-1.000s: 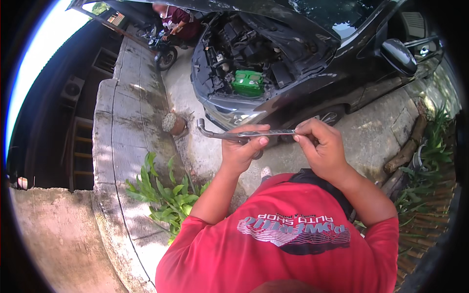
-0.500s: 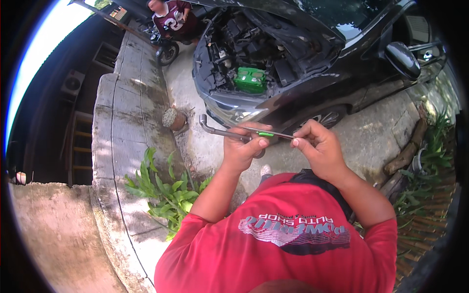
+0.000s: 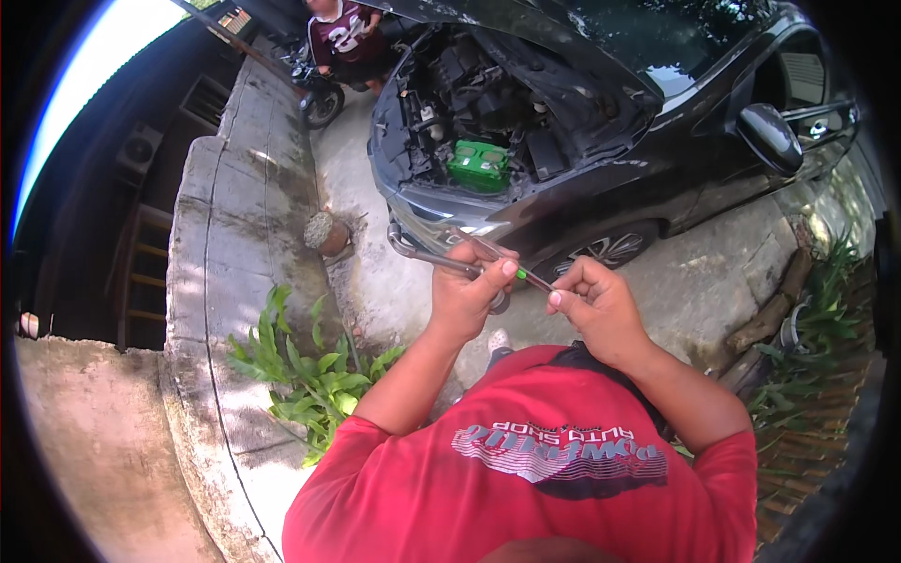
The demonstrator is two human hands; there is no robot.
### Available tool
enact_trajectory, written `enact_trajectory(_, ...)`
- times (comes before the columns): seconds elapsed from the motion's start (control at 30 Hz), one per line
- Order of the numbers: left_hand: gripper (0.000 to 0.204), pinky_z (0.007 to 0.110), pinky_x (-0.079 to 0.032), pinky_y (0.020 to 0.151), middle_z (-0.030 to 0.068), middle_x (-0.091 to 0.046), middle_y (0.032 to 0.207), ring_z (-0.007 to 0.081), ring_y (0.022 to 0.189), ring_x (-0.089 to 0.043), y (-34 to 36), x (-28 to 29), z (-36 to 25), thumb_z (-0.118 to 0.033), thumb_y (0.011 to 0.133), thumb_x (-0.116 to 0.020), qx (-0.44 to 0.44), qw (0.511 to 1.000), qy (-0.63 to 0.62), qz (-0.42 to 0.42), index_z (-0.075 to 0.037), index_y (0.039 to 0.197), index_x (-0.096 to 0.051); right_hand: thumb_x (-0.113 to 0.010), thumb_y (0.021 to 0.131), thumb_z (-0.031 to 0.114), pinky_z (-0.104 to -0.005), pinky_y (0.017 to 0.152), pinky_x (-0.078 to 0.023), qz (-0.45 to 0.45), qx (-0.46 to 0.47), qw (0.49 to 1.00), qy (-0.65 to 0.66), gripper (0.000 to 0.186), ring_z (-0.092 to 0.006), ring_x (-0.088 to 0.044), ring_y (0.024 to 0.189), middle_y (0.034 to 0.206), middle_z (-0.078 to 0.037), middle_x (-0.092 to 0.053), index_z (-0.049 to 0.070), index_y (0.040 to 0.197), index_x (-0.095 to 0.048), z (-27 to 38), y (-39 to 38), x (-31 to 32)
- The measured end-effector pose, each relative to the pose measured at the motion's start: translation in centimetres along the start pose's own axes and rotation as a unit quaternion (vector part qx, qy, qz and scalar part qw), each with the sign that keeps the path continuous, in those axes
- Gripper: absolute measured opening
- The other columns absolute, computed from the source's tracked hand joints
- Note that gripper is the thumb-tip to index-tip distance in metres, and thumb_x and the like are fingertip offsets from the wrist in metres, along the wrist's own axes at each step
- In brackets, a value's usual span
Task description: The person prepares a small handheld pump-like tool and then applies it to the side of a car bumper, pressing and pulling to realign the plastic trim.
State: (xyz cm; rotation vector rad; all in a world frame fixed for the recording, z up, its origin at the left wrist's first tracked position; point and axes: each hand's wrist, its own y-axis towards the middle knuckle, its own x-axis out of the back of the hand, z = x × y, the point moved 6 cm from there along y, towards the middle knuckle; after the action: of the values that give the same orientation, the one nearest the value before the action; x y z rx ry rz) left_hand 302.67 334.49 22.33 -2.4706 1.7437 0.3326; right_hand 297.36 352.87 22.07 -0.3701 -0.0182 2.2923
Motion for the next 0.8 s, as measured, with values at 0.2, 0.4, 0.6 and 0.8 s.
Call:
enact_trajectory(0.2,0.021,0.027,-0.049,0.062,0.0045,-0.063,0.078,0.0128,0.067,-0.060,0.1,-0.6,0.4,-0.009,0.086,-0.078,0.041,0.999,-0.031,-0.007,-0.001,0.099,-0.064,-0.063,0.095,0.000,-0.0224,0.066,-0.047,-0.012,-0.011,1.000,0.012,0.007,-0.0062,-0.060,0.074,0.084,-0.005,-0.068,0.003,0.094,-0.057,-0.4,0.1,-0.2)
enact_trajectory(0.4,0.022,0.026,-0.047,0.060,0.0022,-0.062,0.075,0.0111,0.065,-0.058,0.3,-1.3,0.8,-0.008,0.085,-0.079,0.063,0.996,-0.061,-0.005,-0.001,0.100,-0.063,-0.064,0.095,0.003,-0.0205,0.053,-0.036,-0.018,-0.046,0.997,0.052,0.008,-0.0032,-0.046,0.059,0.080,-0.006,-0.068,0.004,0.095,-0.056,-1.4,0.4,-0.3)
enact_trajectory(0.6,0.018,0.027,-0.048,0.059,0.0042,-0.063,0.075,0.0124,0.064,-0.059,0.4,-1.0,1.0,-0.016,0.092,-0.073,0.099,0.994,-0.031,-0.029,0.000,0.097,-0.065,-0.063,0.094,0.002,-0.0202,0.056,-0.039,0.013,-0.083,0.993,0.083,0.009,-0.0049,-0.049,0.061,0.082,-0.005,-0.067,0.004,0.100,-0.056,-1.5,0.8,-0.2)
enact_trajectory(0.8,0.024,0.028,-0.048,0.056,0.0069,-0.062,0.076,0.0147,0.064,-0.059,0.2,1.0,1.6,-0.022,0.098,-0.067,0.107,0.990,-0.056,-0.079,0.001,0.095,-0.065,-0.048,0.083,-0.012,-0.0244,0.069,-0.046,0.045,-0.084,0.992,0.082,0.047,-0.0134,-0.061,0.086,0.120,-0.013,-0.061,0.003,0.127,-0.048,-2.1,1.0,1.6)
